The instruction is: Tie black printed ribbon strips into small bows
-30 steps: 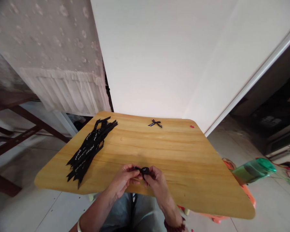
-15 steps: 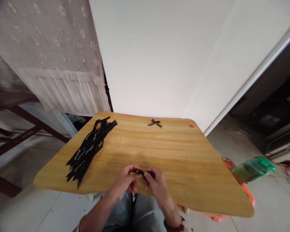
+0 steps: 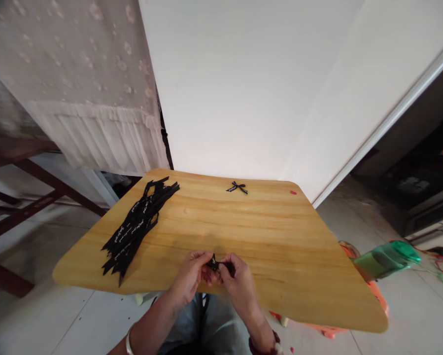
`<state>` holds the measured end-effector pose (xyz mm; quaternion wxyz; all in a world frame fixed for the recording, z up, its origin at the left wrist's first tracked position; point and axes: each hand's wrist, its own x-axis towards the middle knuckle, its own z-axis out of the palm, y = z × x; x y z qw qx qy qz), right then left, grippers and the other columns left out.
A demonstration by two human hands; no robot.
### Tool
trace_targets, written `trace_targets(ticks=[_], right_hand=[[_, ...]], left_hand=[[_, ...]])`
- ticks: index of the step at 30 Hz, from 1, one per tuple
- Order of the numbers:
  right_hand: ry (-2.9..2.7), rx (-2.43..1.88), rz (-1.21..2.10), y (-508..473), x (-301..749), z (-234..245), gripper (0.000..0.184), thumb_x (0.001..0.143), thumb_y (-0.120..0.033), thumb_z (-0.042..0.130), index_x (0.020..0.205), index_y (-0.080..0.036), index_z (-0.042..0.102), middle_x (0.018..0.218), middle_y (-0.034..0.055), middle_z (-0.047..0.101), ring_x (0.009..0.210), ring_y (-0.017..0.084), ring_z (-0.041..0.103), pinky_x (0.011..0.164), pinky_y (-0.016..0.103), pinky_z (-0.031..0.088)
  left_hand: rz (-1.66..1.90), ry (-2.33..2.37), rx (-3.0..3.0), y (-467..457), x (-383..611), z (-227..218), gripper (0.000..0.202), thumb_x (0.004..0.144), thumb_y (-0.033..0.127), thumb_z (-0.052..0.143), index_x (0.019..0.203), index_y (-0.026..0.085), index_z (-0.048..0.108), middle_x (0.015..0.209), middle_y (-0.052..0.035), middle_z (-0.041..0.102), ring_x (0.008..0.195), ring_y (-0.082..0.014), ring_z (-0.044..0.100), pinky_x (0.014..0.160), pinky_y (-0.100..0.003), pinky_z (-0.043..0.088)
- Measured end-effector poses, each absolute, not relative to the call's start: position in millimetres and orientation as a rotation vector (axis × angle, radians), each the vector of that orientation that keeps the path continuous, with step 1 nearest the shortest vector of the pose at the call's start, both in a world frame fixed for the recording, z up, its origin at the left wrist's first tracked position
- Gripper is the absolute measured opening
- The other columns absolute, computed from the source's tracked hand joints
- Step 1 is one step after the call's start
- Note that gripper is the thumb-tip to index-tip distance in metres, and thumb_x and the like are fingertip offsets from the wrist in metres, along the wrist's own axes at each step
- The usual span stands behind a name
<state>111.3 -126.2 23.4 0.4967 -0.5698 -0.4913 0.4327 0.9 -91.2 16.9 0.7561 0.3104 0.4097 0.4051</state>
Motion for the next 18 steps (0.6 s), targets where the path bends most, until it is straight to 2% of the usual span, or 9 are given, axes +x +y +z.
trace_targets(ticks=[4,7,11,15,18], right_hand=[[-1.242,-1.398,1.009,-128.3,110.3,23.9,0.017,0.07,-0.033,0.055,0.063,-0.018,0.05,0.047,-0.0031,0.05,0.043,0.011,0.046,0.044,0.021,0.037],[-1.219,-1.403,0.993,-127.8,113.8,23.2,0.018,0.07,-0.034,0.056,0.064,-0.018,0.051,0.047,-0.0032,0.05,0.043,0.011,0.046,0.045,0.022,0.037],[-1.191,-1.418,0.937,-126.1,119.2,23.5,0.02,0.07,-0.036,0.056,0.063,-0.018,0.051,0.046,-0.0032,0.049,0.043,0.011,0.045,0.044,0.023,0.035],[-1.195,-1.43,0.927,-126.5,118.4,24.1,0.018,0.07,-0.034,0.055,0.062,-0.018,0.051,0.044,-0.0044,0.046,0.041,0.01,0.042,0.042,0.022,0.033],[-1.221,-1.435,0.927,-127.6,114.7,24.9,0.016,0.07,-0.032,0.054,0.063,-0.018,0.05,0.046,-0.0048,0.045,0.041,0.01,0.042,0.042,0.021,0.032]], left_hand=[[0.909,0.835,0.573,-93.4,2.0,12.8,0.028,0.057,0.036,0.065,0.052,0.012,0.05,0.038,0.0023,0.051,0.028,-0.0065,0.044,0.029,-0.016,0.03],[0.88,0.777,0.544,-94.5,-0.7,14.7,0.028,0.059,0.037,0.064,0.057,0.012,0.052,0.04,0.0017,0.052,0.031,-0.0075,0.047,0.03,-0.016,0.032],[0.874,0.822,0.583,-94.1,-7.4,20.7,0.033,0.063,0.043,0.059,0.068,0.011,0.055,0.055,-0.001,0.06,0.032,-0.0082,0.05,0.028,-0.017,0.034],[0.831,0.897,0.721,-94.8,-10.2,25.8,0.028,0.061,0.034,0.063,0.076,0.013,0.055,0.053,0.0022,0.058,0.027,-0.007,0.046,0.024,-0.016,0.032],[0.775,0.915,0.792,-96.6,-7.4,28.3,0.022,0.059,0.028,0.064,0.073,0.013,0.055,0.045,0.0037,0.054,0.027,-0.0081,0.046,0.024,-0.016,0.032]])
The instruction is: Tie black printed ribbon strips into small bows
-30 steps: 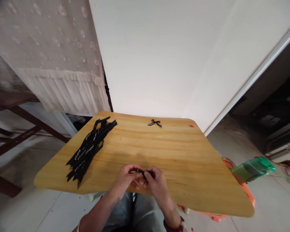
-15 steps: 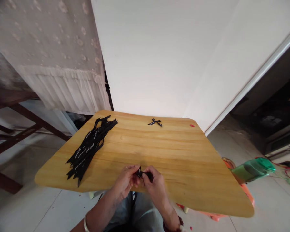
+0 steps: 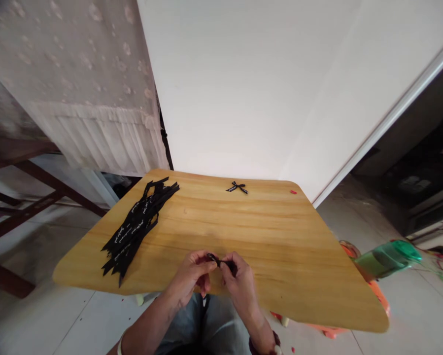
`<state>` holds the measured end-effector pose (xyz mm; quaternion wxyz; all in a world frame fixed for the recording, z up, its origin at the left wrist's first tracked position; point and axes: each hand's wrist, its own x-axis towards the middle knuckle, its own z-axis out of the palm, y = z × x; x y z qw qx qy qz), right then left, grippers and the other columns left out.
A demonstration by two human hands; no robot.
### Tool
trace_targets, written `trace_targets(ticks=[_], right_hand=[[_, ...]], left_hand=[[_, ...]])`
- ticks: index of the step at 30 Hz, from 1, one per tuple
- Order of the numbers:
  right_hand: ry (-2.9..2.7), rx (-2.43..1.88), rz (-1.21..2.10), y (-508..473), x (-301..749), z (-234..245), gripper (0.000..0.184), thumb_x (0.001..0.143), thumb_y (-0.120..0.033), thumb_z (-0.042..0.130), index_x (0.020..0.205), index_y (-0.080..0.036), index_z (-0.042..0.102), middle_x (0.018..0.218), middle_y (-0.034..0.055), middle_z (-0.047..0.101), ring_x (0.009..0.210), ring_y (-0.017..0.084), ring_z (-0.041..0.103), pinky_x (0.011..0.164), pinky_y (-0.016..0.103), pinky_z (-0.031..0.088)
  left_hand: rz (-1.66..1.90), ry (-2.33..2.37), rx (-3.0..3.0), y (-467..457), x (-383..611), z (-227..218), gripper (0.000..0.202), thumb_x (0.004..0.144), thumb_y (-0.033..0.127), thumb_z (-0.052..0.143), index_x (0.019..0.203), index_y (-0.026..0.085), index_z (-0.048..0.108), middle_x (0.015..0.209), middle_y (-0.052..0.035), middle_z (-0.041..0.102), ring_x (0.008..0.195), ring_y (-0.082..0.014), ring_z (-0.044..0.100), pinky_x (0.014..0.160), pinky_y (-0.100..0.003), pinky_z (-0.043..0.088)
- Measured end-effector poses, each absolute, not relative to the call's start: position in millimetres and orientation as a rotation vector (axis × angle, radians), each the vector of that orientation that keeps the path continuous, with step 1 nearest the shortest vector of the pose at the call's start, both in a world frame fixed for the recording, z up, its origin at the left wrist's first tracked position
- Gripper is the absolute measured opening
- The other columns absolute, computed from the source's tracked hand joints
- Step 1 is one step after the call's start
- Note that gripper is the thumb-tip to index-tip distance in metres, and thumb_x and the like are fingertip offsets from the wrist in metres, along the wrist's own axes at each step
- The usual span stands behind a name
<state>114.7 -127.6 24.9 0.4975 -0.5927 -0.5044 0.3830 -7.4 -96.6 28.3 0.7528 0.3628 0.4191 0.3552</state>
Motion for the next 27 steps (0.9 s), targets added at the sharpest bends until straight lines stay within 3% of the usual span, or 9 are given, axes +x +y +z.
trace_targets(ticks=[5,9,14,17,27], right_hand=[[-1.196,-1.413,0.953,-127.2,111.6,25.5,0.014,0.069,-0.03,0.056,0.071,-0.018,0.052,0.054,-0.0027,0.05,0.044,0.011,0.046,0.045,0.022,0.037],[-1.137,-1.32,1.039,-127.1,114.8,24.3,0.023,0.064,-0.03,0.061,0.081,-0.018,0.052,0.07,0.0016,0.057,0.056,0.013,0.051,0.054,0.025,0.042],[-1.079,-1.225,1.126,-130.4,118.4,30.2,0.026,0.061,-0.031,0.066,0.076,-0.019,0.05,0.068,-0.0001,0.055,0.062,0.014,0.052,0.056,0.024,0.041],[-1.054,-1.19,1.184,-132.3,118.6,37.1,0.027,0.06,-0.034,0.067,0.073,-0.019,0.049,0.067,-0.0003,0.054,0.062,0.014,0.052,0.056,0.024,0.041],[-1.205,-1.355,1.016,-126.2,122.0,28.2,0.026,0.066,-0.041,0.06,0.061,-0.017,0.052,0.055,-0.0017,0.052,0.053,0.011,0.046,0.051,0.022,0.036]], left_hand=[[0.81,0.936,0.749,-96.5,-3.5,27.0,0.018,0.056,0.025,0.064,0.063,0.013,0.053,0.034,0.0056,0.047,0.025,-0.0075,0.042,0.024,-0.015,0.031],[0.849,0.921,0.635,-93.2,-7.6,23.2,0.02,0.052,0.021,0.068,0.064,0.013,0.054,0.033,0.0068,0.046,0.024,-0.006,0.04,0.024,-0.015,0.031],[0.853,0.838,0.464,-90.2,-13.5,21.7,0.021,0.052,0.01,0.069,0.066,0.011,0.054,0.053,-0.0023,0.061,0.047,-0.0109,0.059,0.04,-0.016,0.045],[0.862,0.824,0.442,-91.4,-13.8,22.1,0.018,0.055,0.008,0.068,0.065,0.01,0.053,0.056,-0.0048,0.063,0.052,-0.0124,0.061,0.049,-0.018,0.048],[0.843,0.881,0.688,-96.1,-10.2,29.8,0.024,0.055,0.025,0.07,0.068,0.01,0.057,0.058,-0.0051,0.064,0.055,-0.017,0.062,0.049,-0.023,0.048]])
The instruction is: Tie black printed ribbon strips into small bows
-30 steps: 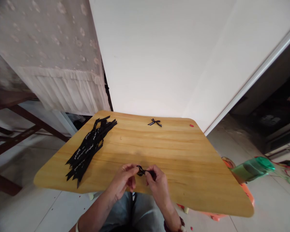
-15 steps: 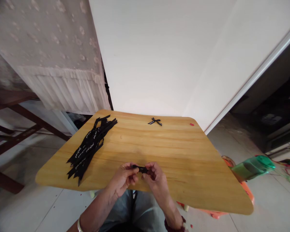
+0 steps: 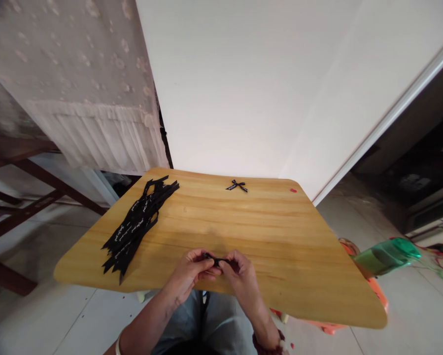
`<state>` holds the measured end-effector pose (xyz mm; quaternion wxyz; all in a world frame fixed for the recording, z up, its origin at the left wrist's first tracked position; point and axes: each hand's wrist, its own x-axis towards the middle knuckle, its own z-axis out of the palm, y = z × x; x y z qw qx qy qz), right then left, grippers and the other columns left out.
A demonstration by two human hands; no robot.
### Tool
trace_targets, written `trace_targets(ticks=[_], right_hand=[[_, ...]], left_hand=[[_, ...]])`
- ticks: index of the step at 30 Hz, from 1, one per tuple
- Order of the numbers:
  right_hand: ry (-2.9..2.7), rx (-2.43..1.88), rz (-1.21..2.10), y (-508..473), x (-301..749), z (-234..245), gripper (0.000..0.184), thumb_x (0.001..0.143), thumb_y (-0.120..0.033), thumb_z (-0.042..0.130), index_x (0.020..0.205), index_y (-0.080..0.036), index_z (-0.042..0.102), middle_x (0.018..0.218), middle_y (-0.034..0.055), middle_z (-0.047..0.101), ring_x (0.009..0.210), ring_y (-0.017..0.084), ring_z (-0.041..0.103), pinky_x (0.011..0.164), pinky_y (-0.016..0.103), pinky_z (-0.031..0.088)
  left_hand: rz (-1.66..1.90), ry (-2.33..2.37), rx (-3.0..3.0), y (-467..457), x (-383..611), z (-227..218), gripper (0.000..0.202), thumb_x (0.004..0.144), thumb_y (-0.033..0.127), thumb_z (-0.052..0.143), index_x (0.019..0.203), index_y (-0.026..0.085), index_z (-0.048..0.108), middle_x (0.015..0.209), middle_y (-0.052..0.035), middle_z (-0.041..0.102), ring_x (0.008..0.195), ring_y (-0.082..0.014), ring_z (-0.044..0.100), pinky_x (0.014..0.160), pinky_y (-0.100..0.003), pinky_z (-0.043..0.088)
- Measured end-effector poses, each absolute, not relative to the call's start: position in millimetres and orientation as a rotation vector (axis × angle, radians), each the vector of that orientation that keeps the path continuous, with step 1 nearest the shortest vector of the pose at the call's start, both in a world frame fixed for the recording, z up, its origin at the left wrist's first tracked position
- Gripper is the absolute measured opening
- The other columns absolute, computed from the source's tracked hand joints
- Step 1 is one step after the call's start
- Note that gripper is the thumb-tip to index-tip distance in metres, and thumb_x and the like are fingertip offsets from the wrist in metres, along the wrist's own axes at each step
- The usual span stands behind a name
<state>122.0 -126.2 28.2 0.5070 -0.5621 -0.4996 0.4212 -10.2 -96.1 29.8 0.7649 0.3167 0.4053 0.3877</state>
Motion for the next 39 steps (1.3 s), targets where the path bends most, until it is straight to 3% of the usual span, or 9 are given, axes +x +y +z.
trace_targets(ticks=[9,18,27,30,33,35,39], right_hand=[[-1.239,-1.328,1.07,-132.8,120.4,30.6,0.027,0.07,-0.04,0.057,0.059,-0.017,0.049,0.051,-0.0014,0.051,0.05,0.011,0.046,0.049,0.023,0.036],[-1.195,-1.305,1.073,-137.9,117.1,30.6,0.025,0.072,-0.037,0.055,0.058,-0.018,0.048,0.051,-0.0019,0.051,0.049,0.011,0.044,0.05,0.023,0.035],[-1.169,-1.228,1.104,-139.3,112.2,33.6,0.024,0.074,-0.033,0.052,0.057,-0.019,0.044,0.051,-0.0021,0.05,0.049,0.011,0.044,0.051,0.023,0.036],[-1.197,-1.273,1.038,-136.6,115.0,27.0,0.022,0.074,-0.032,0.051,0.058,-0.019,0.044,0.051,-0.0023,0.049,0.049,0.011,0.044,0.05,0.022,0.036],[-1.272,-1.377,0.831,-133.0,121.6,19.5,0.02,0.072,-0.032,0.052,0.059,-0.018,0.047,0.053,-0.0023,0.048,0.049,0.011,0.043,0.048,0.022,0.034],[-1.308,-1.409,0.752,-131.4,125.4,16.4,0.02,0.072,-0.032,0.052,0.059,-0.018,0.047,0.053,-0.0026,0.047,0.049,0.011,0.042,0.047,0.022,0.034],[-1.308,-1.429,0.739,-130.0,124.0,17.5,0.021,0.073,-0.034,0.051,0.06,-0.018,0.049,0.051,-0.0025,0.047,0.048,0.011,0.042,0.046,0.022,0.034]], left_hand=[[0.89,0.923,0.772,-100.6,3.5,24.6,0.036,0.061,0.049,0.059,0.058,0.014,0.048,0.041,-0.0011,0.057,0.034,-0.0153,0.054,0.03,-0.021,0.039],[1.02,0.842,0.712,-108.3,12.8,19.7,0.035,0.07,0.047,0.049,0.057,0.015,0.045,0.038,0.0026,0.051,0.025,-0.0105,0.046,0.026,-0.018,0.033],[1.112,0.806,0.608,-111.7,17.2,16.9,0.033,0.068,0.043,0.054,0.054,0.015,0.044,0.036,0.0045,0.046,0.027,-0.0084,0.044,0.025,-0.016,0.031],[1.002,0.812,0.637,-108.0,11.4,19.3,0.036,0.066,0.048,0.053,0.056,0.014,0.046,0.04,0.0014,0.051,0.026,-0.0095,0.045,0.026,-0.018,0.032],[0.908,0.885,0.663,-102.4,0.1,23.7,0.043,0.065,0.054,0.05,0.069,0.011,0.052,0.057,-0.0043,0.061,0.027,-0.0107,0.048,0.026,-0.02,0.034],[0.886,0.923,0.67,-99.2,-7.0,27.0,0.043,0.063,0.051,0.053,0.078,0.011,0.053,0.063,-0.0039,0.062,0.027,-0.0093,0.047,0.025,-0.019,0.033],[0.817,0.871,0.644,-97.9,-11.3,31.3,0.04,0.053,0.031,0.069,0.085,0.013,0.054,0.064,-0.0004,0.061,0.035,-0.0088,0.051,0.029,-0.018,0.037]])
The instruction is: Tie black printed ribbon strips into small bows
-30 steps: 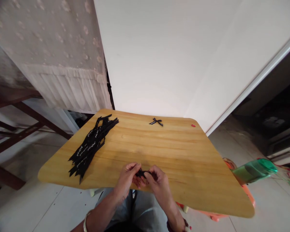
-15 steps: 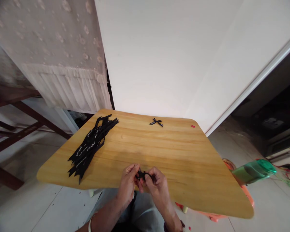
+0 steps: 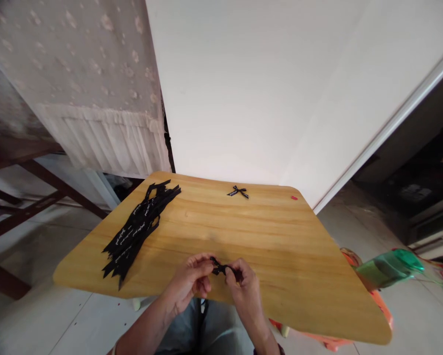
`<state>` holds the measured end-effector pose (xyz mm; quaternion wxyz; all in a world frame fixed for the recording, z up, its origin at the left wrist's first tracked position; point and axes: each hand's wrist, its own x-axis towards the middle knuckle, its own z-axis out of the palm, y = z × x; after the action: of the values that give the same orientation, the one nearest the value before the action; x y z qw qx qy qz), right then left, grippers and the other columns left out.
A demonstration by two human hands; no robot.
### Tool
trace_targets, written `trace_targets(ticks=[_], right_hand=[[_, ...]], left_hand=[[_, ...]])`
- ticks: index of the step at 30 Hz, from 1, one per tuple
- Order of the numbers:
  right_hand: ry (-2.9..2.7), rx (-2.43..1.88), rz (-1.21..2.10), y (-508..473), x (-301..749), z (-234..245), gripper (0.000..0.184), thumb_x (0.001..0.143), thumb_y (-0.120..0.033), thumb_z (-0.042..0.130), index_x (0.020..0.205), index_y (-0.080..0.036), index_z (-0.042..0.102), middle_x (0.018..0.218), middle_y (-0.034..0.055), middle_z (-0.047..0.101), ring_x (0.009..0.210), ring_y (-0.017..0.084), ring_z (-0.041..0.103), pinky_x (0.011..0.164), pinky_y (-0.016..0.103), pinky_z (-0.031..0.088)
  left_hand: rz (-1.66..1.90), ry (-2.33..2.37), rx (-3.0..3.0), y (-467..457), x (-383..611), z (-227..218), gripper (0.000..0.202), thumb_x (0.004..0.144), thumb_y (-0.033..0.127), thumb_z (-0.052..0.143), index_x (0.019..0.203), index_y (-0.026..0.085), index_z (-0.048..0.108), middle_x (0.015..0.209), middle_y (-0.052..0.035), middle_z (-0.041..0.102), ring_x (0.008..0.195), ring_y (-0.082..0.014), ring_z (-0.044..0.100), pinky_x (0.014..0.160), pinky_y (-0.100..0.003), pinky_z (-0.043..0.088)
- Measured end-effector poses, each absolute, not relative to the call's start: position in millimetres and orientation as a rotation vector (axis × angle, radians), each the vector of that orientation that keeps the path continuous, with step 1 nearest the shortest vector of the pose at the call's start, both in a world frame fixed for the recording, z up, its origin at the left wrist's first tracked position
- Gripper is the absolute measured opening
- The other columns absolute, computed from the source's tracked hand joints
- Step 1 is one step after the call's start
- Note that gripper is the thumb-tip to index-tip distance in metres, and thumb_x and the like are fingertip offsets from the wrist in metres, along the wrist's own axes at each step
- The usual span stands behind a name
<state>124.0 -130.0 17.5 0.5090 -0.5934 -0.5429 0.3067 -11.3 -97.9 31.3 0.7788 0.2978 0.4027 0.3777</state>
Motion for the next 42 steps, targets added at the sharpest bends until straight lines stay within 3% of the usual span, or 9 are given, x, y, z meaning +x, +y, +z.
trace_targets(ticks=[3,6,11,16,21,26,33,38,42], right_hand=[[-1.262,-1.413,0.796,-129.1,117.0,21.1,0.023,0.071,-0.035,0.053,0.057,-0.018,0.049,0.05,-0.0023,0.048,0.047,0.011,0.043,0.045,0.022,0.035],[-1.175,-1.36,0.931,-127.9,112.7,24.4,0.027,0.07,-0.039,0.055,0.056,-0.018,0.047,0.049,-0.0031,0.047,0.045,0.01,0.043,0.045,0.021,0.034],[-1.007,-1.261,1.175,-127.5,115.9,26.6,0.029,0.075,-0.045,0.047,0.077,-0.017,0.052,0.043,-0.005,0.047,0.039,0.009,0.042,0.041,0.02,0.032],[-1.045,-1.23,1.18,-127.6,116.5,23.4,0.024,0.067,-0.037,0.059,0.077,-0.017,0.051,0.056,-0.0026,0.053,0.044,0.01,0.047,0.045,0.021,0.037],[-1.204,-1.352,1.073,-125.1,122.5,21.8,0.024,0.072,-0.039,0.051,0.079,-0.016,0.055,0.061,0.0011,0.056,0.047,0.011,0.049,0.046,0.023,0.04],[-1.376,-1.54,0.79,-121.6,127.0,30.4,0.029,0.077,-0.039,0.044,0.065,-0.016,0.057,0.059,0.002,0.056,0.057,0.013,0.051,0.051,0.022,0.038],[-1.352,-1.39,1.085,-118.7,115.0,34.2,0.021,0.069,-0.033,0.053,0.056,-0.016,0.051,0.047,-0.0032,0.048,0.044,0.009,0.044,0.042,0.02,0.033],[-1.191,-1.424,1.047,-117.9,119.8,30.7,0.024,0.066,-0.036,0.057,0.054,-0.017,0.048,0.048,-0.0043,0.044,0.044,0.008,0.037,0.04,0.019,0.03],[-1.185,-1.446,0.959,-117.7,119.4,29.1,0.025,0.066,-0.037,0.057,0.054,-0.016,0.049,0.048,-0.0036,0.044,0.046,0.009,0.039,0.041,0.019,0.03]], left_hand=[[0.825,0.836,0.615,-99.7,-6.4,31.6,0.032,0.051,0.022,0.07,0.076,0.012,0.055,0.059,-0.0001,0.059,0.045,-0.0112,0.056,0.035,-0.019,0.042],[0.892,0.863,0.614,-99.7,-2.3,30.1,0.024,0.051,0.02,0.07,0.066,0.011,0.054,0.049,0.0008,0.055,0.044,-0.0097,0.052,0.039,-0.02,0.044],[0.936,0.875,0.578,-95.4,-5.4,27.5,0.027,0.049,0.022,0.071,0.066,0.012,0.052,0.052,0.0011,0.056,0.041,-0.009,0.051,0.033,-0.018,0.039],[0.952,0.891,0.605,-93.3,-6.5,25.0,0.028,0.048,0.022,0.071,0.063,0.012,0.049,0.049,0.0016,0.055,0.039,-0.0094,0.051,0.031,-0.017,0.039],[0.921,0.934,0.72,-95.7,-5.1,25.4,0.024,0.052,0.019,0.066,0.064,0.013,0.046,0.047,0.003,0.054,0.039,-0.0095,0.051,0.032,-0.017,0.038],[0.864,0.945,0.835,-99.3,-2.0,22.5,0.026,0.055,0.015,0.062,0.075,0.014,0.045,0.052,0.0043,0.054,0.039,-0.0108,0.053,0.033,-0.019,0.04],[0.726,0.858,0.919,-101.8,-3.4,18.4,0.04,0.052,0.016,0.064,0.085,0.016,0.041,0.062,0.0018,0.058,0.038,-0.012,0.054,0.031,-0.02,0.041],[0.719,0.913,0.842,-101.7,-14.8,28.1,0.035,0.061,0.028,0.059,0.089,0.017,0.041,0.089,-0.0061,0.06,0.034,-0.0095,0.054,0.025,-0.017,0.034],[0.75,0.933,0.816,-104.2,-12.0,35.0,0.035,0.06,0.026,0.06,0.089,0.017,0.043,0.095,-0.0077,0.059,0.032,-0.0075,0.051,0.026,-0.018,0.036]])
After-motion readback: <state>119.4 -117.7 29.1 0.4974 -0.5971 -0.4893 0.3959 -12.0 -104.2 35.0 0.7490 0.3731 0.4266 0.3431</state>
